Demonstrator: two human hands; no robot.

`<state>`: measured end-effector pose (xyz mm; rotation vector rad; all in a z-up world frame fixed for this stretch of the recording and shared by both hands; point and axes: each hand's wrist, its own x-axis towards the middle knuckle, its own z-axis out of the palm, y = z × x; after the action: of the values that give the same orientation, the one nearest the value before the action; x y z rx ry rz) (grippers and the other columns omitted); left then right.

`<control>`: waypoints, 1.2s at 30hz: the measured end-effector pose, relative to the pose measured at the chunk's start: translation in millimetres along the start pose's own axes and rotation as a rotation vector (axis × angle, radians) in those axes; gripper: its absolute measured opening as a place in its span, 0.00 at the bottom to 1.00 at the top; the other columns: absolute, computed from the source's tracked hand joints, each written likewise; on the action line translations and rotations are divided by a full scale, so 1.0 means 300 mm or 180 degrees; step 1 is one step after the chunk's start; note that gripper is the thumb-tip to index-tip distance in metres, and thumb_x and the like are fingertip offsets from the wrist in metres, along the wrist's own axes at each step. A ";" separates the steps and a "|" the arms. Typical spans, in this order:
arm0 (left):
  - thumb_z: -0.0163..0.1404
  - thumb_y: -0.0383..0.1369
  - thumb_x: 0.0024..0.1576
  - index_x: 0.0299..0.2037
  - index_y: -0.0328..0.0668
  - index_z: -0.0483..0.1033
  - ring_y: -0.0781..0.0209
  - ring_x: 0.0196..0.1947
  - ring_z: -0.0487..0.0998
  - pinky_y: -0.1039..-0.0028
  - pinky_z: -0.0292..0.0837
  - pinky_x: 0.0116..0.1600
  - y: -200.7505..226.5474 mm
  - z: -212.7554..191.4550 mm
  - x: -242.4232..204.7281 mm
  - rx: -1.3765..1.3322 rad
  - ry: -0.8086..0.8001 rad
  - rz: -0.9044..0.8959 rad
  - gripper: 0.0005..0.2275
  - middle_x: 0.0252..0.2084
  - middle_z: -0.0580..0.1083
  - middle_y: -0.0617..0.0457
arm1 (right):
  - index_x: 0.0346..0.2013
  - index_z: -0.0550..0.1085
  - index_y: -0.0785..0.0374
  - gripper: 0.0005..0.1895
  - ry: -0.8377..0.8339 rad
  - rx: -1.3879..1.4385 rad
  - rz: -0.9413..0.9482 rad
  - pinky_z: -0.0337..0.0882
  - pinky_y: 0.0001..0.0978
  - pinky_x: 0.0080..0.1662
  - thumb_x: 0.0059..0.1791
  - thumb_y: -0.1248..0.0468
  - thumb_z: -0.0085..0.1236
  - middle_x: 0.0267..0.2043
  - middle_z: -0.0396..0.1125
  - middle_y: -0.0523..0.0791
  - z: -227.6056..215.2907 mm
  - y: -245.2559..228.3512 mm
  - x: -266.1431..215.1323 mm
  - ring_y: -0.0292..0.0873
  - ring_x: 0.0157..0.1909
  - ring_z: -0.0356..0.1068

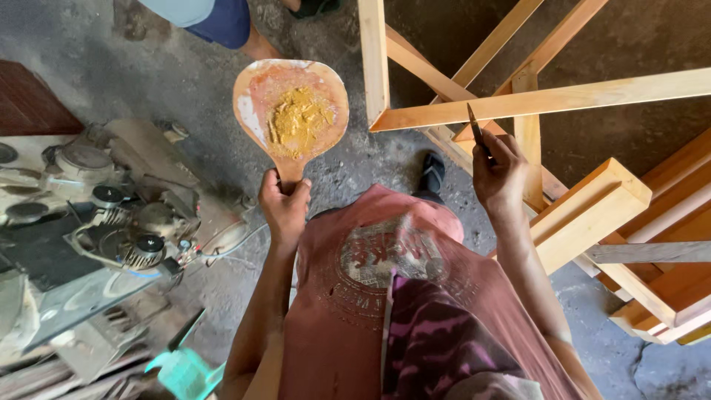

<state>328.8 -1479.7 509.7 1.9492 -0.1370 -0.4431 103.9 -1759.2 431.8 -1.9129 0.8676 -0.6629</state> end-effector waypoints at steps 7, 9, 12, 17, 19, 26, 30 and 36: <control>0.57 0.24 0.53 0.36 0.39 0.64 0.72 0.15 0.66 0.77 0.60 0.19 -0.221 -0.232 0.034 -0.0346 -0.0445 0.0091 0.11 0.21 0.70 0.56 | 0.53 0.79 0.68 0.14 0.0410 -0.0480 0.0124 0.68 0.32 0.37 0.52 0.73 0.59 0.38 0.69 0.51 0.116 -0.173 -0.332 0.44 0.36 0.70; 0.58 0.25 0.51 0.34 0.38 0.66 0.70 0.16 0.67 0.75 0.63 0.21 -0.288 -0.302 0.044 -0.0218 -0.0564 0.0380 0.10 0.21 0.70 0.56 | 0.53 0.78 0.68 0.13 0.0609 -0.0476 0.0127 0.69 0.31 0.38 0.53 0.73 0.59 0.40 0.69 0.50 0.176 -0.210 -0.491 0.43 0.37 0.70; 0.59 0.27 0.51 0.33 0.37 0.67 0.68 0.20 0.69 0.71 0.66 0.26 -0.399 -0.408 0.046 0.0056 -0.0767 0.0802 0.10 0.23 0.70 0.55 | 0.53 0.77 0.68 0.12 0.0943 -0.0482 0.0280 0.68 0.31 0.40 0.54 0.73 0.58 0.40 0.68 0.49 0.290 -0.245 -0.770 0.41 0.38 0.68; 0.60 0.30 0.49 0.34 0.34 0.69 0.64 0.23 0.72 0.68 0.69 0.29 -0.507 -0.587 -0.040 0.0570 -0.1277 0.1280 0.11 0.23 0.72 0.52 | 0.51 0.78 0.68 0.11 0.1497 -0.0704 0.0979 0.67 0.32 0.39 0.54 0.73 0.59 0.35 0.67 0.48 0.475 -0.337 -1.265 0.40 0.36 0.67; 0.60 0.31 0.49 0.34 0.34 0.70 0.62 0.23 0.73 0.67 0.69 0.30 -0.501 -0.617 -0.081 0.0675 -0.1593 0.1394 0.12 0.24 0.72 0.51 | 0.49 0.78 0.69 0.08 0.1678 -0.1033 0.0987 0.66 0.34 0.39 0.54 0.73 0.60 0.33 0.67 0.48 0.521 -0.395 -1.419 0.41 0.34 0.65; 0.59 0.31 0.48 0.35 0.33 0.72 0.61 0.26 0.76 0.67 0.71 0.31 -0.538 -0.693 -0.366 0.0404 -0.2672 0.1795 0.11 0.27 0.75 0.50 | 0.50 0.79 0.66 0.12 0.2709 -0.0865 0.1357 0.70 0.30 0.40 0.52 0.74 0.58 0.38 0.70 0.47 0.574 -0.547 -1.899 0.39 0.36 0.70; 0.60 0.30 0.48 0.34 0.33 0.71 0.62 0.27 0.75 0.68 0.71 0.32 -0.584 -0.761 -0.555 0.0454 -0.3009 0.2227 0.11 0.27 0.75 0.49 | 0.52 0.79 0.65 0.14 0.3007 -0.0852 0.1647 0.69 0.30 0.41 0.51 0.74 0.57 0.37 0.69 0.47 0.612 -0.550 -2.154 0.40 0.35 0.69; 0.56 0.29 0.50 0.33 0.35 0.70 0.68 0.20 0.73 0.74 0.68 0.25 -0.652 -0.955 -0.854 0.0499 -0.3750 0.1479 0.08 0.22 0.74 0.53 | 0.51 0.80 0.62 0.13 0.2962 -0.1008 0.2340 0.71 0.38 0.44 0.51 0.68 0.60 0.36 0.70 0.51 0.814 -0.533 -2.706 0.49 0.36 0.71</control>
<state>176.5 -1076.6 495.5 1.4871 -1.3622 -1.2229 -163.4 -940.3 385.7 -1.2956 2.2203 -0.9797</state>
